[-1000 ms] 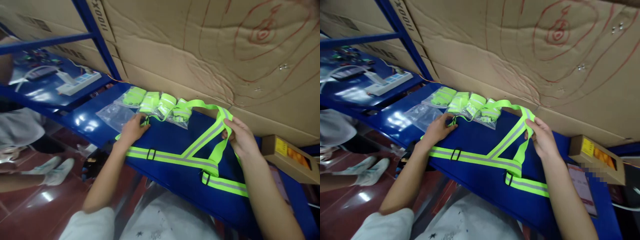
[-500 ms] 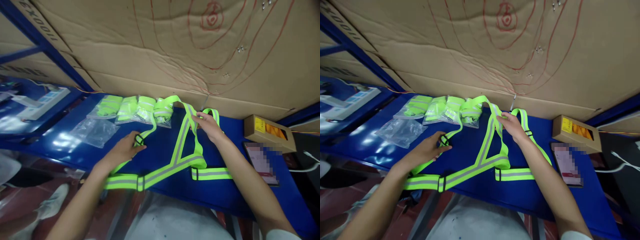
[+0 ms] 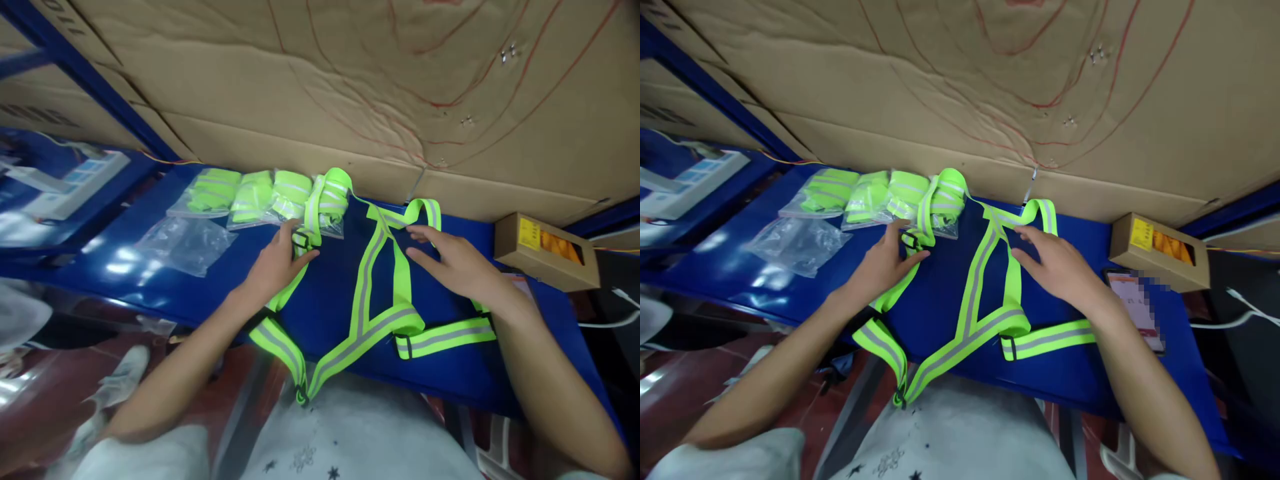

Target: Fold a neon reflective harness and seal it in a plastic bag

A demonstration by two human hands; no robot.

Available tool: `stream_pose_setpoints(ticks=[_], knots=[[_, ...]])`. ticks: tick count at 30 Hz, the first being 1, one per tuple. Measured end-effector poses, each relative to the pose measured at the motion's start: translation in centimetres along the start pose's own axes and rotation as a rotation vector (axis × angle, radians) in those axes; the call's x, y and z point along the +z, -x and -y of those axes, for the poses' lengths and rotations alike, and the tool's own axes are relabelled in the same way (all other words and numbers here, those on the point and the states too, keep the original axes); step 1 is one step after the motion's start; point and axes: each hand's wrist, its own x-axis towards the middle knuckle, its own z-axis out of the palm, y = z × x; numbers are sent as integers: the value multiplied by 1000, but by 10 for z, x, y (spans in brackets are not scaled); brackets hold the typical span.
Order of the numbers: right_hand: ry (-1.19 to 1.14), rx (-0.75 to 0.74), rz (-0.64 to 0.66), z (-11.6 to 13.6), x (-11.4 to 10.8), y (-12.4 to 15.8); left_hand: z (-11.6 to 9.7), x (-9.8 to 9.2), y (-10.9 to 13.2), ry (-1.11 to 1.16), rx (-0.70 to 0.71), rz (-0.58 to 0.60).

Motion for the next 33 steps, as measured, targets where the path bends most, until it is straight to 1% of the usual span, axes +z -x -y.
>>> stream_pose_setpoints(ticks=[2, 4, 6, 9, 10, 12, 14, 15, 16, 18, 19, 20, 21, 22, 23, 25, 26, 28, 30, 32, 33], knots=[[103, -68, 12, 0, -9, 35, 11, -5, 16, 118, 32, 57], [130, -78, 8, -3, -13, 70, 24, -12, 37, 231, 52, 108], [128, -60, -41, -7, -13, 103, 35, -20, 61, 272, 95, 96], [183, 44, -190, -16, -6, 145, 45, -30, 100, 161, 215, 13], [211, 83, -227, -18, -3, 156, 47, -32, 113, 115, 251, 2], [258, 138, -267, -25, 5, 176, 54, -35, 137, 52, 283, 23], [275, 153, -255, -32, 15, 190, 63, -34, 159, 23, 262, 47], [278, 148, -231, -36, 21, 195, 69, -32, 169, -1, 232, 28], [288, 141, -206, -39, 27, 199, 75, -27, 180, -29, 193, -27], [331, 137, -187, -44, 39, 204, 86, -10, 199, -73, 81, -220], [362, 141, -201, -45, 45, 204, 91, 2, 209, -78, 8, -322], [392, 149, -226, -45, 50, 204, 95, 15, 217, -57, -74, -397], [412, 160, -254, -45, 54, 203, 98, 29, 224, -16, -163, -377], [420, 168, -277, -45, 57, 202, 101, 42, 228, 27, -228, -329], [424, 171, -290, -45, 59, 201, 103, 54, 229, 53, -261, -283], [437, 172, -313, -44, 62, 198, 104, 72, 222, 129, -318, -192], [444, 171, -318, -45, 63, 196, 104, 77, 215, 185, -339, -129], [453, 167, -325, -46, 64, 193, 100, 79, 195, 316, -354, 40], [448, 154, -330, -48, 65, 190, 93, 74, 176, 393, -317, 189], [442, 132, -336, -50, 66, 189, 85, 64, 165, 376, -276, 250], [440, 123, -342, -51, 67, 188, 82, 57, 163, 319, -269, 263]])
